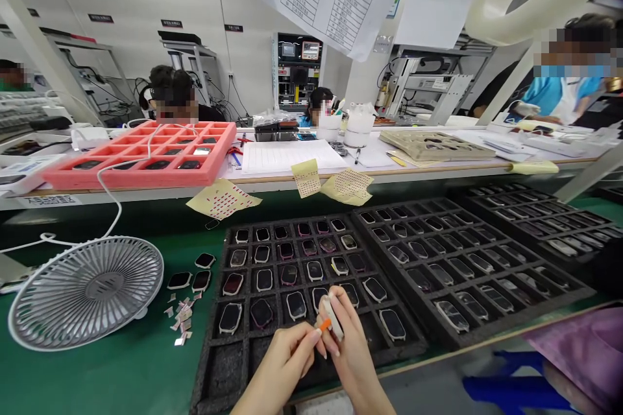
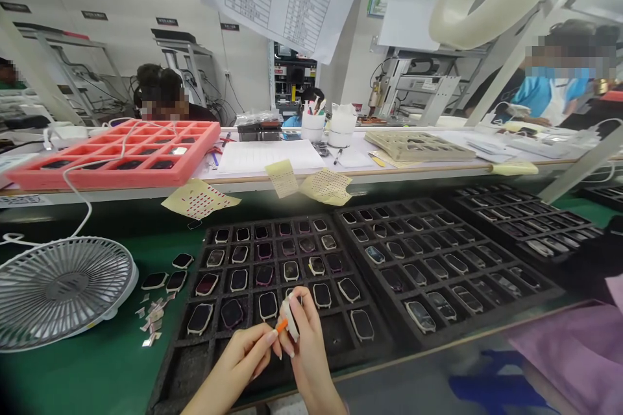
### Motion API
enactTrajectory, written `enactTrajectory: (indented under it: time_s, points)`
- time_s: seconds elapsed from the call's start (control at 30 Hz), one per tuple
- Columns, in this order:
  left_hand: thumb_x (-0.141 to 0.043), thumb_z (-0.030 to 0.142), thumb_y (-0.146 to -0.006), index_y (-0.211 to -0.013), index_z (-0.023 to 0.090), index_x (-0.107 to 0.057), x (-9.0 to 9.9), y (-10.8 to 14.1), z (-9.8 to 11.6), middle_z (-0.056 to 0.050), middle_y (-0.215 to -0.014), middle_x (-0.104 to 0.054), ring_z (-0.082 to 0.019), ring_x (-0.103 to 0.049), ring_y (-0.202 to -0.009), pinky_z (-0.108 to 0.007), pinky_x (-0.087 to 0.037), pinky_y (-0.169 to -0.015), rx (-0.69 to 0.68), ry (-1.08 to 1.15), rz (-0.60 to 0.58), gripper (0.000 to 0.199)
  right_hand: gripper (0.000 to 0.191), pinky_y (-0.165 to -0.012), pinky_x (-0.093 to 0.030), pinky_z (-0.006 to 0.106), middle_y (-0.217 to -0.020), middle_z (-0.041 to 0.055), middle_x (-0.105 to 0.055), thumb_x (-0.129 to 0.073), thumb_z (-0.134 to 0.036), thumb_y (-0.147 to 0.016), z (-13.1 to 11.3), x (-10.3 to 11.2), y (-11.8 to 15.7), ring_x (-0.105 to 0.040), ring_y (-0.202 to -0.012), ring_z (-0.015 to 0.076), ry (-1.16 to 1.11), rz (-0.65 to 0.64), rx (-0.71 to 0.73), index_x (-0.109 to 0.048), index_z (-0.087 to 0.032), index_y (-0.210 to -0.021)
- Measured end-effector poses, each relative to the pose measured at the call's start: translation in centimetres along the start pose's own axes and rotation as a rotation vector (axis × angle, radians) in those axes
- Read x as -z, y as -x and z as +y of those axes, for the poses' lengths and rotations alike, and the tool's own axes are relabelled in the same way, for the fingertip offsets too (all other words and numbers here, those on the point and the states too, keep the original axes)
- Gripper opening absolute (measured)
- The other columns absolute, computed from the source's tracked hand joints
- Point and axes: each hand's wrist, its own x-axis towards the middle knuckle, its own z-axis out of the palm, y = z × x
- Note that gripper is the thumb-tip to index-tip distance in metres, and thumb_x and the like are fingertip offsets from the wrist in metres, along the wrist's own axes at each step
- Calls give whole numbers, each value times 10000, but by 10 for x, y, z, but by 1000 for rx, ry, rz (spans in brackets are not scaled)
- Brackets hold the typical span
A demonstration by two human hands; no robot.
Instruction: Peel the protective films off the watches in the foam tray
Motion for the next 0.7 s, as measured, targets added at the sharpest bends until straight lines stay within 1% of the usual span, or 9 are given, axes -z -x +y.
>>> enactTrajectory:
  time_s: [0.1, 0.23, 0.3, 0.37, 0.47, 0.57, 0.63, 0.7]
  points:
    - [-379, 576, -902, -706, 151, -588, 2, 0, -2, 86, -429, -325, -71, -253, -394, -216, -220, -442, 0, -20, -3, 512, 339, -343, -211, 157, -546, -113, -450, -655, -509, -780, 0, 2, 1, -219, -335, 16, 37, -17, 13, -443, -249, -833]
    - [-391, 564, -902, -706, 143, -619, 7, 2, -4, 79, -399, -352, -70, -278, -380, -214, -246, -457, 12, -75, -8, 518, 321, -361, -198, 152, -509, -119, -392, -634, -496, -810, -4, 2, 4, -269, -358, 27, 157, -90, 66, -440, -241, -820]
    - [-401, 580, -892, -703, 141, -629, 7, 2, -3, 73, -391, -372, -70, -290, -374, -213, -258, -460, 14, -58, -19, 530, 322, -354, -171, 153, -511, -121, -382, -635, -495, -810, -4, 1, 5, -225, -357, 20, 123, -137, 24, -440, -238, -811]
    - [-407, 609, -877, -680, 144, -626, 6, 2, -3, 69, -388, -383, -68, -297, -368, -212, -281, -469, 2, -7, -25, 550, 333, -339, -138, 156, -522, -120, -381, -637, -501, -803, -3, -1, 6, -157, -361, 17, 25, -156, -55, -434, -238, -792]
    - [-402, 663, -850, -650, 150, -614, 1, 1, -6, 68, -381, -377, -61, -272, -349, -211, -260, -438, -2, 69, -19, 591, 349, -324, -104, 153, -530, -123, -379, -687, -489, -760, 1, -3, 5, -116, -367, 19, -84, -112, -102, -440, -245, -798]
    - [-408, 703, -822, -672, 149, -613, -2, -1, -12, 72, -380, -368, -55, -236, -325, -209, -192, -387, 27, 113, -2, 609, 369, -316, -82, 156, -514, -128, -372, -730, -461, -722, 3, -4, 3, -110, -356, 17, -118, -103, -111, -436, -248, -790]
    - [-420, 711, -810, -685, 148, -607, -4, -1, -15, 76, -379, -368, -50, -232, -312, -206, -179, -374, 40, 135, 2, 607, 392, -319, -75, 162, -506, -129, -376, -751, -457, -695, 4, -4, 1, -108, -353, 15, -127, -95, -127, -429, -246, -773]
    - [-428, 715, -804, -685, 149, -596, -6, -1, -17, 80, -373, -361, -47, -231, -305, -203, -175, -368, 40, 155, 8, 602, 421, -331, -79, 165, -505, -127, -382, -774, -457, -658, 5, -4, 1, -120, -355, 12, -141, -47, -147, -426, -246, -762]
